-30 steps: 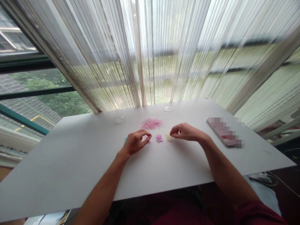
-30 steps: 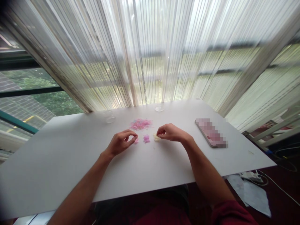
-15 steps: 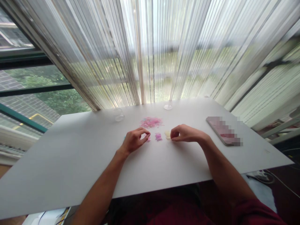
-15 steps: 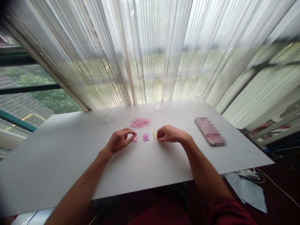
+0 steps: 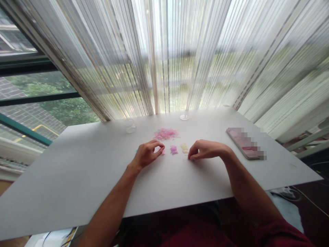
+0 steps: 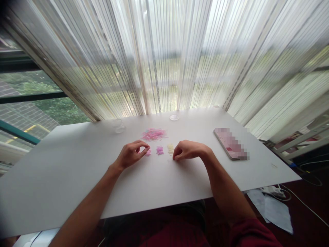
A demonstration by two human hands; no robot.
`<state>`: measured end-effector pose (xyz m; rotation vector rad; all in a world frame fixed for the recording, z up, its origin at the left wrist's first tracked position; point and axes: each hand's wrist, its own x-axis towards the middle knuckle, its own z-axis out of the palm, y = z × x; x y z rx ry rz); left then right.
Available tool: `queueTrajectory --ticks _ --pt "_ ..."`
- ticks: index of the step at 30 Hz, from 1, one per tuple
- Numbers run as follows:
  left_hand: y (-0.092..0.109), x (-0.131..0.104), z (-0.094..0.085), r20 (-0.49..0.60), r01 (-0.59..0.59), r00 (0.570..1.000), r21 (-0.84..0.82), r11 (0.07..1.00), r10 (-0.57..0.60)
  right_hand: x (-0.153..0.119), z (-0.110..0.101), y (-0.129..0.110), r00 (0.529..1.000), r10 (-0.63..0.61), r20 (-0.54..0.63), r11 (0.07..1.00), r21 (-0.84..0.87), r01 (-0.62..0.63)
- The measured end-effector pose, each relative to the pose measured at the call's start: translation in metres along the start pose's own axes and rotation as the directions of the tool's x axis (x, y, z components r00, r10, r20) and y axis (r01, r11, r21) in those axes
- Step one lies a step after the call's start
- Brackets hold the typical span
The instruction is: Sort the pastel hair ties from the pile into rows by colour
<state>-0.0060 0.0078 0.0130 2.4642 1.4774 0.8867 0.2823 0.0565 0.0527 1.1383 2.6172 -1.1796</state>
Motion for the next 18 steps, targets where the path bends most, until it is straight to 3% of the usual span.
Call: queueTrajectory --ticks 18 --pt "0.0004 0.0006 -0.0012 -0.007 -0.003 1.000 0.016 1.000 0.004 0.0026 -0.0037 0.0054 0.997 0.015 -0.070 1.000 -0.020 -0.017"
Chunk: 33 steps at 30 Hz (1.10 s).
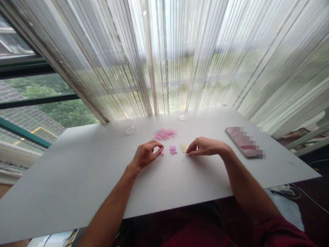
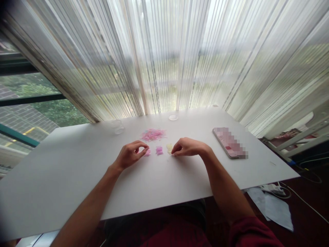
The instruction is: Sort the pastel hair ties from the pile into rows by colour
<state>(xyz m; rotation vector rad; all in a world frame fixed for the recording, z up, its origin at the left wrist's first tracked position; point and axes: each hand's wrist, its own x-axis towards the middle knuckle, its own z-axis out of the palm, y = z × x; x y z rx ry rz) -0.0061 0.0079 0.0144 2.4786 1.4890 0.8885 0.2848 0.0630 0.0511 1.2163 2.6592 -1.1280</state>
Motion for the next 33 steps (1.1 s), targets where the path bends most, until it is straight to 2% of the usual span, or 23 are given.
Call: queueTrajectory --ticks 7,20,23,25,28,31,33 --pt "0.000 0.000 0.000 0.002 0.001 1.000 0.004 1.000 -0.001 0.000 0.002 -0.004 1.000 -0.009 0.015 1.000 0.018 0.009" --pt "-0.003 0.000 0.000 -0.002 -0.001 1.000 -0.011 1.000 0.001 0.005 0.006 0.000 1.000 -0.013 -0.025 1.000 0.028 0.013" --pt "-0.006 0.001 -0.002 -0.009 0.031 0.999 -0.006 0.999 -0.032 0.003 0.003 0.000 0.997 -0.033 -0.075 0.999 0.017 0.035" --pt "-0.011 0.004 -0.004 -0.002 0.077 0.997 0.005 0.997 -0.077 0.003 0.001 0.001 0.987 -0.051 -0.149 0.998 0.021 0.055" --pt "-0.018 0.013 -0.009 0.019 0.151 0.988 0.069 0.986 -0.153 0.009 0.000 0.006 0.933 -0.050 -0.355 0.997 0.043 0.070" --pt "-0.024 0.029 -0.014 0.084 0.184 0.976 0.175 0.967 -0.201 0.022 0.005 0.017 0.813 -0.037 -0.581 0.996 0.043 0.076" --pt "-0.026 0.041 -0.016 0.169 0.171 0.962 0.237 0.956 -0.214 0.032 0.009 0.025 0.762 -0.044 -0.647 0.996 0.029 0.082"
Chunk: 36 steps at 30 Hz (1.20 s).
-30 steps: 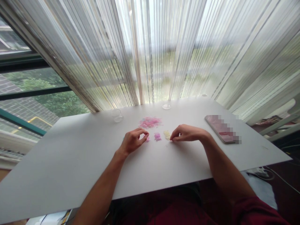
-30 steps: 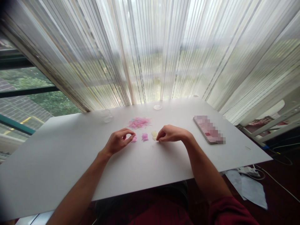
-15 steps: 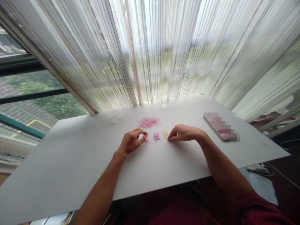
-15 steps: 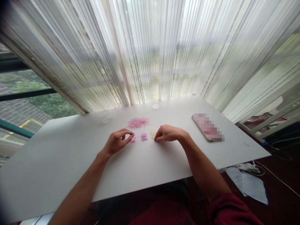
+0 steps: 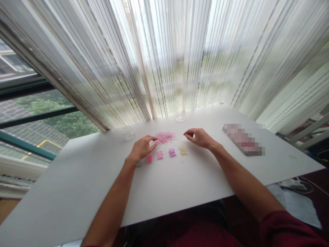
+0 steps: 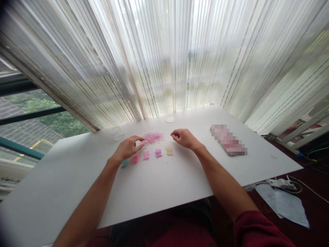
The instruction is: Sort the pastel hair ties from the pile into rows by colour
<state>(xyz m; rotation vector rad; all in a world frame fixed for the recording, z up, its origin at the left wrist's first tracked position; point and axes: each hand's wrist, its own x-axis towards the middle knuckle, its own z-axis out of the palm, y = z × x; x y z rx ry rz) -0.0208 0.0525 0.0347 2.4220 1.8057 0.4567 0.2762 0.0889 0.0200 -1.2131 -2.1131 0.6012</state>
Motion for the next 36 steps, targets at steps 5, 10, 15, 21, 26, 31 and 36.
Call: queueTrajectory --ticks 5,10,15,21,26,31,36 --pt "0.003 0.023 0.000 0.095 -0.020 0.995 0.081 0.997 0.013 0.005 0.013 0.010 1.000 0.001 -0.031 1.000 0.019 0.000" --pt "-0.003 0.031 0.006 0.094 -0.040 0.995 0.036 0.999 0.037 0.004 0.015 0.008 0.996 -0.039 -0.075 0.998 0.053 0.043" --pt "-0.015 0.033 0.002 0.031 -0.056 0.998 -0.026 0.998 0.057 0.004 0.019 0.007 0.995 -0.058 -0.078 0.996 0.068 0.064" --pt "-0.021 0.033 -0.003 -0.013 -0.013 1.000 -0.119 0.993 0.012 0.003 0.025 0.005 0.993 -0.095 -0.070 0.993 0.060 0.099" --pt "-0.027 0.034 0.000 -0.045 -0.030 0.999 -0.205 0.978 0.022 0.002 0.029 0.003 0.991 -0.117 -0.062 0.990 0.067 0.122" --pt "-0.024 0.035 -0.002 -0.046 -0.016 0.999 -0.262 0.965 0.004 0.002 0.029 0.000 0.987 -0.134 -0.087 0.989 0.059 0.139" --pt "0.005 0.019 -0.002 -0.114 -0.076 0.993 -0.451 0.889 0.027 -0.001 0.031 -0.018 0.975 -0.169 -0.144 0.972 0.141 0.190"
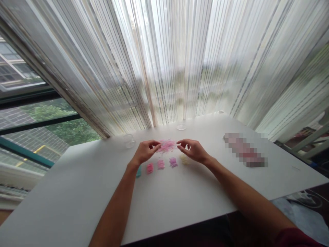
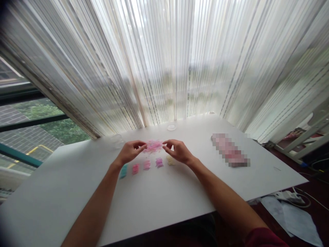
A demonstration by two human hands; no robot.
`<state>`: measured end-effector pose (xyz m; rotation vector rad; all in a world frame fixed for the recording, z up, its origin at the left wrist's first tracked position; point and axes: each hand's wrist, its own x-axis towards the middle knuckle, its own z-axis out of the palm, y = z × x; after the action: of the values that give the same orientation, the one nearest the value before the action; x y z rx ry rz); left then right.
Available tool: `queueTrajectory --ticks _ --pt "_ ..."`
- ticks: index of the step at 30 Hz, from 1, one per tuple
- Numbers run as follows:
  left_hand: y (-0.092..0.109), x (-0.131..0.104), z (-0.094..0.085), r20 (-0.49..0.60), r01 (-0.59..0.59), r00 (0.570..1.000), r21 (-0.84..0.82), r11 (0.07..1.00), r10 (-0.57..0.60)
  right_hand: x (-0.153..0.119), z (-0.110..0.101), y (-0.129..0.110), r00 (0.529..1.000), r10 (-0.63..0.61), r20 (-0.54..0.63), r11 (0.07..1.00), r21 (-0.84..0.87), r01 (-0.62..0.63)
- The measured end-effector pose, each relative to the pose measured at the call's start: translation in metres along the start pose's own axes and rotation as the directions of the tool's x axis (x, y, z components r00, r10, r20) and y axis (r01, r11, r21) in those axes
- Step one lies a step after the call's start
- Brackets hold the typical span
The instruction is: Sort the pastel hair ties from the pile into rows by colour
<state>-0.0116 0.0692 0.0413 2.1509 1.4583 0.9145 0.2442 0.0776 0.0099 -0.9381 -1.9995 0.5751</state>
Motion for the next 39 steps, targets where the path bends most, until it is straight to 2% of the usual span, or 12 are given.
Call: queueTrajectory --ticks 3,6,10,14,18,21,24,26,32,36,39 --pt "0.018 -0.012 0.014 -0.003 -0.021 1.000 -0.155 0.988 0.021 -0.001 0.009 -0.015 0.999 -0.046 -0.003 0.991 0.127 0.046" --pt "0.028 -0.020 0.023 0.022 -0.018 0.999 -0.247 0.969 0.024 -0.003 0.019 -0.025 0.994 -0.112 -0.008 0.979 0.173 0.111" --pt "0.027 -0.022 0.025 0.045 0.016 0.999 -0.320 0.947 -0.002 -0.004 0.024 -0.027 0.991 -0.133 -0.013 0.985 0.107 0.134" --pt "0.024 -0.023 0.023 0.085 0.031 0.996 -0.312 0.950 -0.004 -0.004 0.024 -0.023 0.989 -0.150 -0.013 0.984 0.099 0.150" --pt "0.018 -0.024 0.019 0.080 0.010 0.997 -0.177 0.984 0.004 -0.005 0.023 -0.019 0.993 -0.119 -0.003 0.988 0.103 0.119" --pt "0.013 -0.025 0.016 0.011 0.036 0.999 0.074 0.997 -0.036 -0.004 0.021 -0.015 0.995 -0.102 -0.024 0.993 0.065 0.103" --pt "0.011 -0.027 0.018 -0.049 0.130 0.992 0.341 0.931 -0.120 -0.003 0.018 -0.010 0.994 -0.097 -0.042 0.995 0.035 0.099" --pt "0.012 -0.028 0.023 -0.039 0.171 0.984 0.440 0.882 -0.172 -0.003 0.018 -0.007 0.994 -0.099 -0.037 0.995 0.029 0.100" --pt "0.016 -0.022 0.039 -0.042 0.225 0.969 0.554 0.802 -0.243 -0.004 0.020 -0.009 0.993 -0.114 -0.013 0.993 0.016 0.114" --pt "0.012 -0.021 0.033 -0.052 0.214 0.974 0.545 0.811 -0.222 -0.004 0.020 -0.010 0.991 -0.130 -0.008 0.991 0.008 0.130" --pt "0.006 -0.023 0.023 -0.083 0.251 0.965 0.555 0.793 -0.248 -0.003 0.019 -0.008 0.988 -0.152 -0.015 0.988 0.000 0.152"
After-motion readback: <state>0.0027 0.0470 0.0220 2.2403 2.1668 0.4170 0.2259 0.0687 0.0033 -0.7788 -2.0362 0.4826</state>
